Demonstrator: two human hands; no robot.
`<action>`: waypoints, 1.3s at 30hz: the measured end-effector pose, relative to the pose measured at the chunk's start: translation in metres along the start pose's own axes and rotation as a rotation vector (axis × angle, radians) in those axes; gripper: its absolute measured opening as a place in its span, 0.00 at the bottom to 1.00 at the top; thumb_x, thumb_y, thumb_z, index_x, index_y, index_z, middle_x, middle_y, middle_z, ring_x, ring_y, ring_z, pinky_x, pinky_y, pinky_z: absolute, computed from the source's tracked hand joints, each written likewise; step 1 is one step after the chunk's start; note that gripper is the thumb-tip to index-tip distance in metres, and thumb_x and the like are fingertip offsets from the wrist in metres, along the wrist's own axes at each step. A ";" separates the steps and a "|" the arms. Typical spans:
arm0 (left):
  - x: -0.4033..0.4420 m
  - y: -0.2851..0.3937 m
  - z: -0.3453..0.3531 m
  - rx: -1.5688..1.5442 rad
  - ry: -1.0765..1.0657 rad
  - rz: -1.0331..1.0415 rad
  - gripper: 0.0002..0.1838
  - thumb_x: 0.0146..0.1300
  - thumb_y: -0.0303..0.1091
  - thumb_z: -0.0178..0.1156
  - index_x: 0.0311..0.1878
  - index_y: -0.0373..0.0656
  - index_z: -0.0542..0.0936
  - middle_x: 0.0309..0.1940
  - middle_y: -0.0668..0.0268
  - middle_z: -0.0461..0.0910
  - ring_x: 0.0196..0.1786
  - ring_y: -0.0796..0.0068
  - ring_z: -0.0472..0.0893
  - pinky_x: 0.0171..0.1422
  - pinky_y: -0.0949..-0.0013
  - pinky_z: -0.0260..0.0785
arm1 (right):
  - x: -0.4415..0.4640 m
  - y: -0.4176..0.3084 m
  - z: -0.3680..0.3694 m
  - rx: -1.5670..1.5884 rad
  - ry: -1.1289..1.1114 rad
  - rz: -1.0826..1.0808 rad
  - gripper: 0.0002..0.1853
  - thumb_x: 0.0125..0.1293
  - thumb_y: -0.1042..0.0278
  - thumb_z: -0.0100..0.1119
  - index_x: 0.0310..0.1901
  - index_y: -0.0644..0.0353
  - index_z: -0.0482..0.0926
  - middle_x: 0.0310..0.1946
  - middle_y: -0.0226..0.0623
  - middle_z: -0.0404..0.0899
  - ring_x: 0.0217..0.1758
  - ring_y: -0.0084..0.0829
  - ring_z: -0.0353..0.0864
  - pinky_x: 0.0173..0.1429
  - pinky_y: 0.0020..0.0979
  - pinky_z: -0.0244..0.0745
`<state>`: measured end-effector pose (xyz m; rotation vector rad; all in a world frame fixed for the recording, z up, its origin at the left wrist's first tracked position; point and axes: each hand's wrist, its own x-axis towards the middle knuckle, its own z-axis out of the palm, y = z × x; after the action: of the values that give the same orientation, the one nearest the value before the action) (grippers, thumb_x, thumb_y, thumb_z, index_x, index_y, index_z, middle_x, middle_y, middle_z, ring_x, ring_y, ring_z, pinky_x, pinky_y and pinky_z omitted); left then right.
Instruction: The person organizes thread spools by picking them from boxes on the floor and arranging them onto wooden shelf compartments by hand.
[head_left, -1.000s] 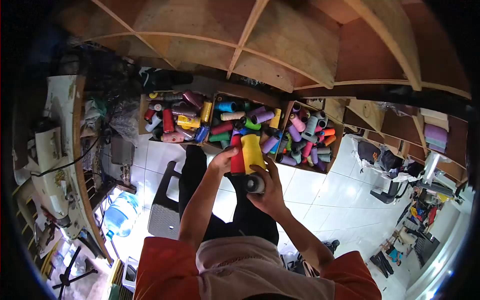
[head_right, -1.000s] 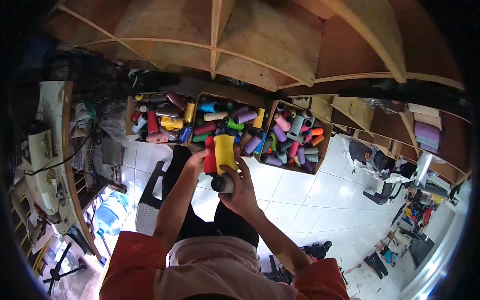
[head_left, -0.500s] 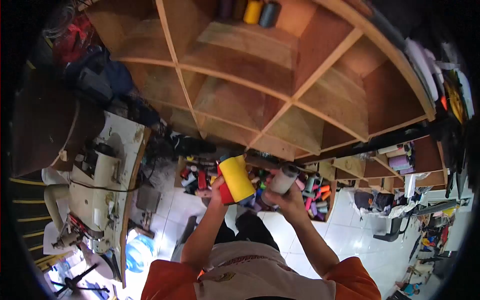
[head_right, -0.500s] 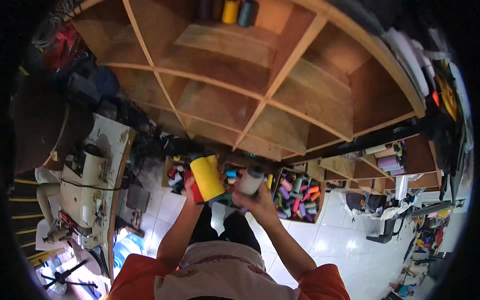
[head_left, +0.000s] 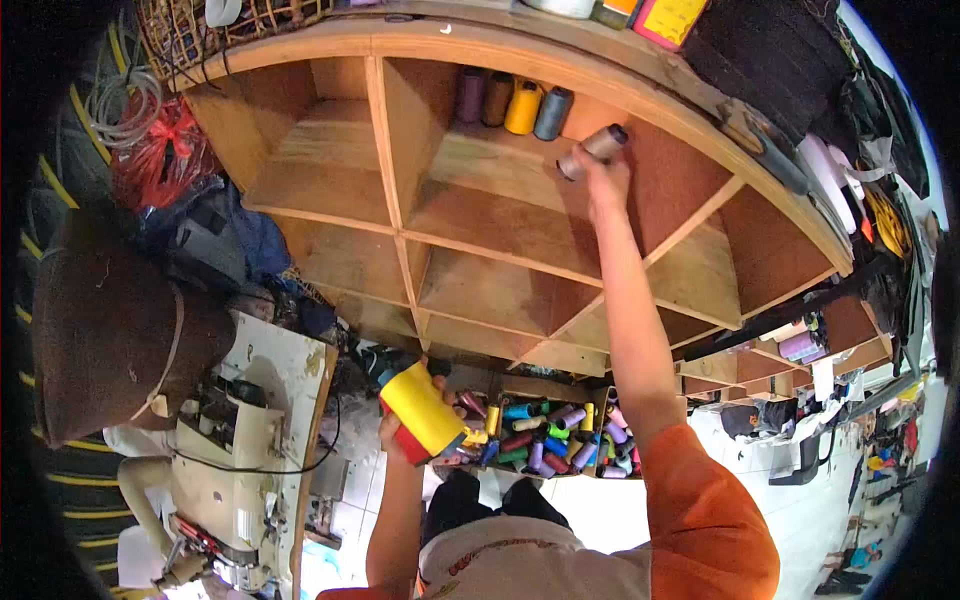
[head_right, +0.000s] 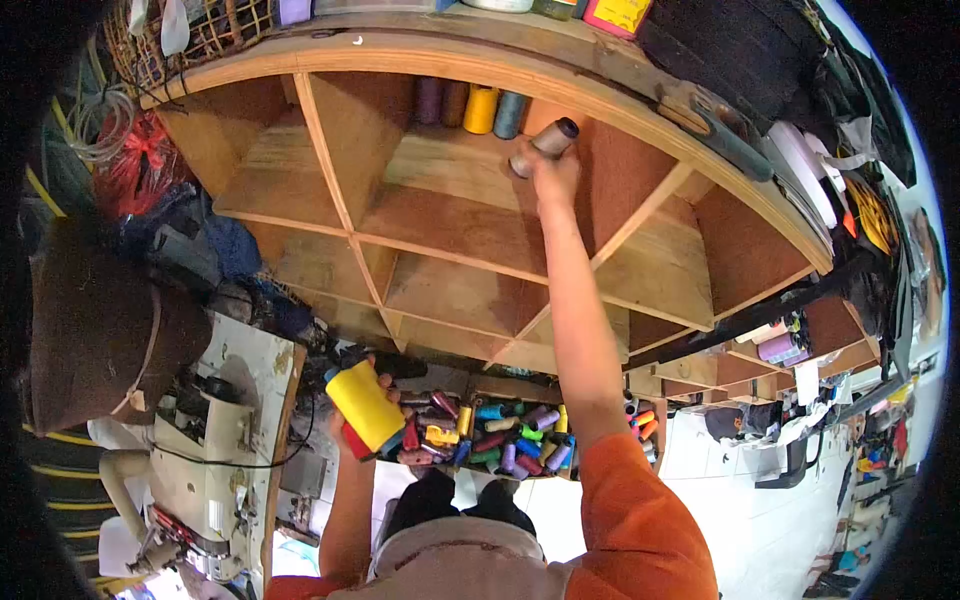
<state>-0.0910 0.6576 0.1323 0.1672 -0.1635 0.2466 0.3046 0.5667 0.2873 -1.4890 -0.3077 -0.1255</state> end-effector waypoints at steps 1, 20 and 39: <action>-0.003 0.005 -0.002 -0.017 0.050 0.000 0.49 0.47 0.44 0.68 0.71 0.47 0.52 0.54 0.57 0.67 0.55 0.55 0.71 0.60 0.40 0.65 | 0.020 0.009 0.006 -0.058 0.054 -0.072 0.23 0.52 0.71 0.70 0.50 0.59 0.72 0.47 0.35 0.77 0.51 0.30 0.75 0.54 0.33 0.70; -0.037 0.026 -0.043 0.057 0.254 0.014 0.45 0.47 0.47 0.65 0.68 0.47 0.58 0.56 0.56 0.68 0.57 0.55 0.72 0.61 0.44 0.64 | 0.148 0.130 -0.001 -0.823 0.107 -0.316 0.22 0.42 0.55 0.74 0.36 0.62 0.82 0.33 0.41 0.84 0.37 0.38 0.83 0.44 0.35 0.75; 0.072 0.020 0.034 0.358 0.458 0.047 0.28 0.57 0.37 0.59 0.60 0.40 0.67 0.53 0.58 0.75 0.57 0.62 0.75 0.62 0.56 0.67 | -0.174 -0.051 0.019 -0.427 -0.849 0.128 0.24 0.55 0.53 0.68 0.48 0.60 0.77 0.36 0.33 0.80 0.34 0.20 0.78 0.37 0.25 0.73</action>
<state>-0.0315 0.6868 0.1812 0.4564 0.3346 0.3530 0.1220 0.5627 0.2890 -1.9253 -0.9043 0.5951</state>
